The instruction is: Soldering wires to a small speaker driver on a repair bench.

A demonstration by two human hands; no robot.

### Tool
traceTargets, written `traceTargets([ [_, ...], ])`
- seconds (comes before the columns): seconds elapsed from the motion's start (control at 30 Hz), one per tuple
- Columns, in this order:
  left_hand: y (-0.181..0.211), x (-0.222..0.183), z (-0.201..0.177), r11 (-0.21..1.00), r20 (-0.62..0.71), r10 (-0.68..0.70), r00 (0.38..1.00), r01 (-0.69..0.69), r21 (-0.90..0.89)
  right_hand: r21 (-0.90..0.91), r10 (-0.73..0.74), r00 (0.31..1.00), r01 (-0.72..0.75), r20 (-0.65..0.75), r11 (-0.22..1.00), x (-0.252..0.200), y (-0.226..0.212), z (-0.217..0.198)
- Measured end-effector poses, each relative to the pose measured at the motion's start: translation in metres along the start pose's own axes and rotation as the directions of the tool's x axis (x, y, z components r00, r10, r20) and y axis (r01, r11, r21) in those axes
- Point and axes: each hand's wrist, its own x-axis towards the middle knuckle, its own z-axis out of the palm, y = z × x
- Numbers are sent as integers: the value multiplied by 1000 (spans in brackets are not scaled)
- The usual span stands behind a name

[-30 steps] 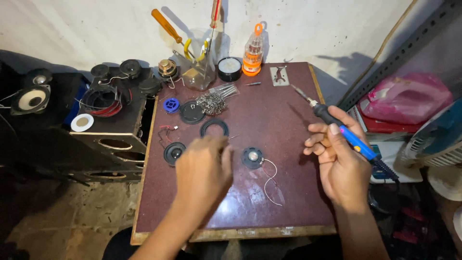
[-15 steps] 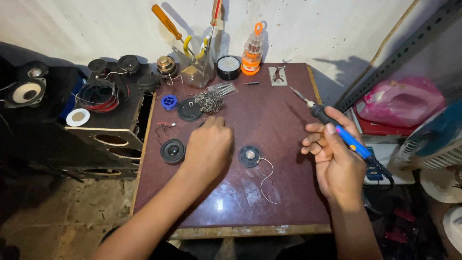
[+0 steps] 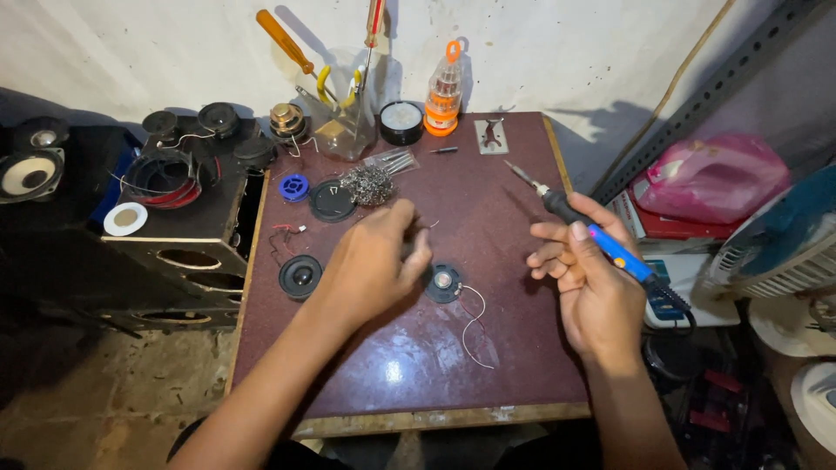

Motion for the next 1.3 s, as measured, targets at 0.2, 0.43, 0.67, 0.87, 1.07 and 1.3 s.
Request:
traceTargets([
  [0.2, 18, -2, -4, 936, 34, 1, 999, 11, -352, 2, 15, 1000, -15, -12, 1000, 0, -1, 2],
  [0.43, 25, -9, -10, 994, 252, -77, 965, 95, -61, -6, 3, 1000, -3, 10, 1000, 0, -4, 1],
  [0.67, 13, -9, -5, 999, 361, -31, 932, 22, 28, 9, 13, 1000, -13, 15, 1000, 1, 0, 0],
  [0.87, 12, -18, -2, 994, 259, -95, 961, 76, 82, 3, 19, 1000, -19, 13, 1000, 1, -2, 0],
  [1.07, 9, -30, 5, 987, 155, -133, 979, 117, 107, 9, 16, 1000, -16, 20, 1000, 3, 3, -3],
  [1.3, 10, -33, -12, 977, 90, -30, 995, 48, -207, 53, 1, 1000, -2, 17, 999, 4, 4, -6],
])
